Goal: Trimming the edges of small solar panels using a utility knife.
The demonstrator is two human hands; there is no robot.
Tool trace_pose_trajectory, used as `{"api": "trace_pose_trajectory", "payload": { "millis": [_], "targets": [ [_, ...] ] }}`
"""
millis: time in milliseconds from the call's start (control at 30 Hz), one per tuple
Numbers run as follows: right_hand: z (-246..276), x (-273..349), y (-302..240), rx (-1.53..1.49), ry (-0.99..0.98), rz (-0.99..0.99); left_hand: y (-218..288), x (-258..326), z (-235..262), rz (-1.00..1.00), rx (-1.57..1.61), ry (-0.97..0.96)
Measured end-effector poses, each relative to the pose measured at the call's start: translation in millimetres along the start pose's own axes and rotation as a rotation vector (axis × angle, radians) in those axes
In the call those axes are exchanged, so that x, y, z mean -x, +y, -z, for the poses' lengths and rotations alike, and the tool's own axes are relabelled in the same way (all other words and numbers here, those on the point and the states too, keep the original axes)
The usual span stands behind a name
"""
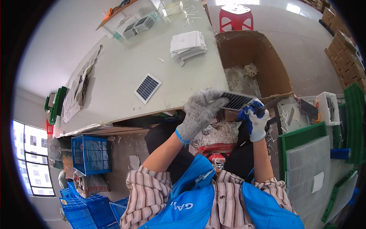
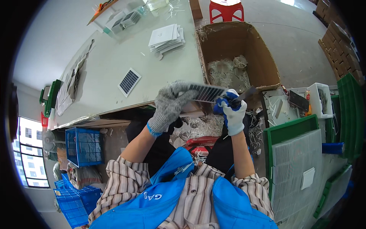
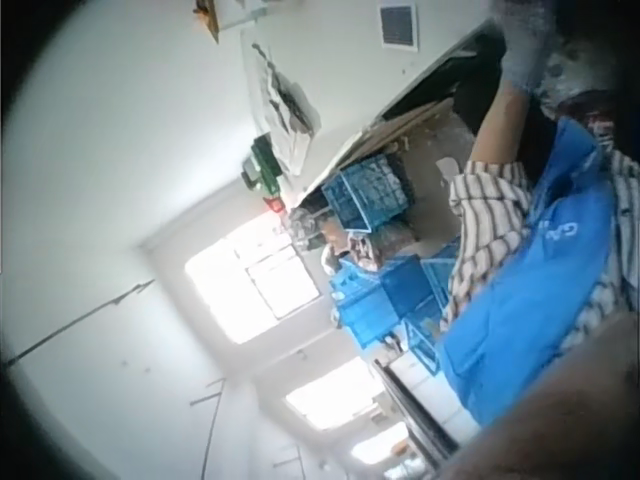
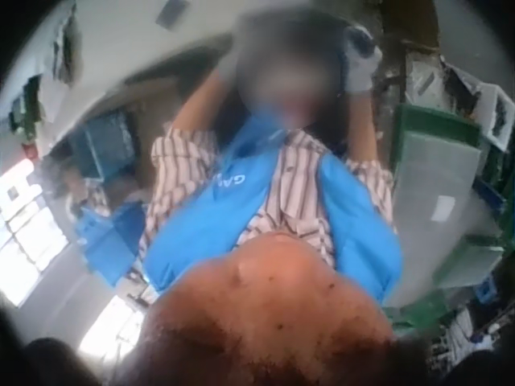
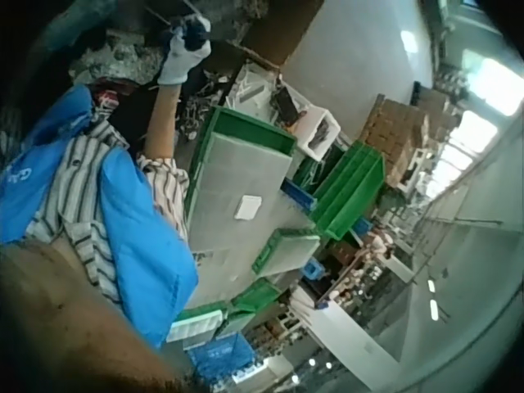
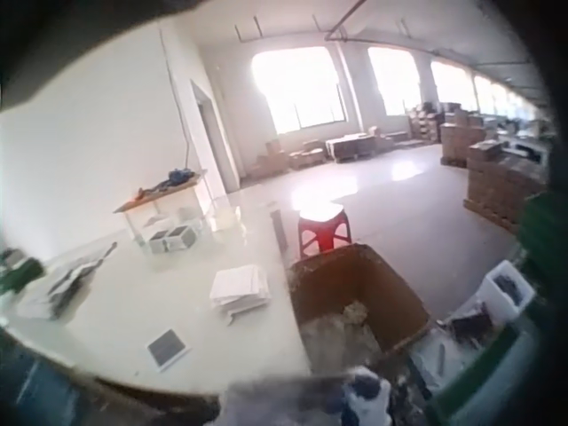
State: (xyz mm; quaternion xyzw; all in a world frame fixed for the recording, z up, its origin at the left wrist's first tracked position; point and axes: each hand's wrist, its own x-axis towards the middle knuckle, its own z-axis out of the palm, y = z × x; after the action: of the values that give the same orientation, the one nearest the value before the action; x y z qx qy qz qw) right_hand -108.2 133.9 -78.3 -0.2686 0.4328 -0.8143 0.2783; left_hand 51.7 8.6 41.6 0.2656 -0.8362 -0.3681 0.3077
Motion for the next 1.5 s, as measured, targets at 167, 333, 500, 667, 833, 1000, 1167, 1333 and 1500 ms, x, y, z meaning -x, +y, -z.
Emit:
{"api": "trace_pose_trajectory", "payload": {
  "millis": [167, 333, 500, 667, 833, 1000, 1167, 1333, 1500],
  "targets": [
    [2.1, 3.0, -9.3, -0.021, 0.137, -0.058, 31.7, -50.7, 44.9, -0.531, -0.454, 0.301],
    [-4.3, 21.2, -18.2, 0.024, 0.122, -0.102, -28.5, -135.5, 84.9, -0.548, -1.027, 0.343],
    [17.7, 31.6, -8.4, 0.140, 0.146, -0.050, -74.9, -132.1, 86.5, -0.428, -0.960, 0.171],
    [28.1, 35.9, 2.9, 0.166, 0.202, -0.112, -105.7, -60.3, 144.2, -0.298, -1.050, 0.458],
    [7.1, 31.5, 18.7, 0.094, 0.192, -0.269, -119.2, -4.2, 123.7, -0.015, -0.988, 0.242],
    [-19.1, -4.4, 35.9, 0.123, 0.095, -0.288, -39.6, -22.5, 10.5, -0.397, -0.608, 0.069],
    [-18.2, -23.7, 32.4, 0.258, -0.099, -0.138, -21.9, -38.5, -38.9, -0.376, -0.539, 0.071],
    [-13.4, -14.7, 29.7, 0.321, -0.158, -0.103, -29.5, -36.1, -63.7, -0.424, -0.761, 0.167],
    [-13.7, -39.5, 33.7, 0.201, -0.261, -0.095, -26.8, -40.0, -57.4, -0.424, -0.680, 0.244]
  ]
}}
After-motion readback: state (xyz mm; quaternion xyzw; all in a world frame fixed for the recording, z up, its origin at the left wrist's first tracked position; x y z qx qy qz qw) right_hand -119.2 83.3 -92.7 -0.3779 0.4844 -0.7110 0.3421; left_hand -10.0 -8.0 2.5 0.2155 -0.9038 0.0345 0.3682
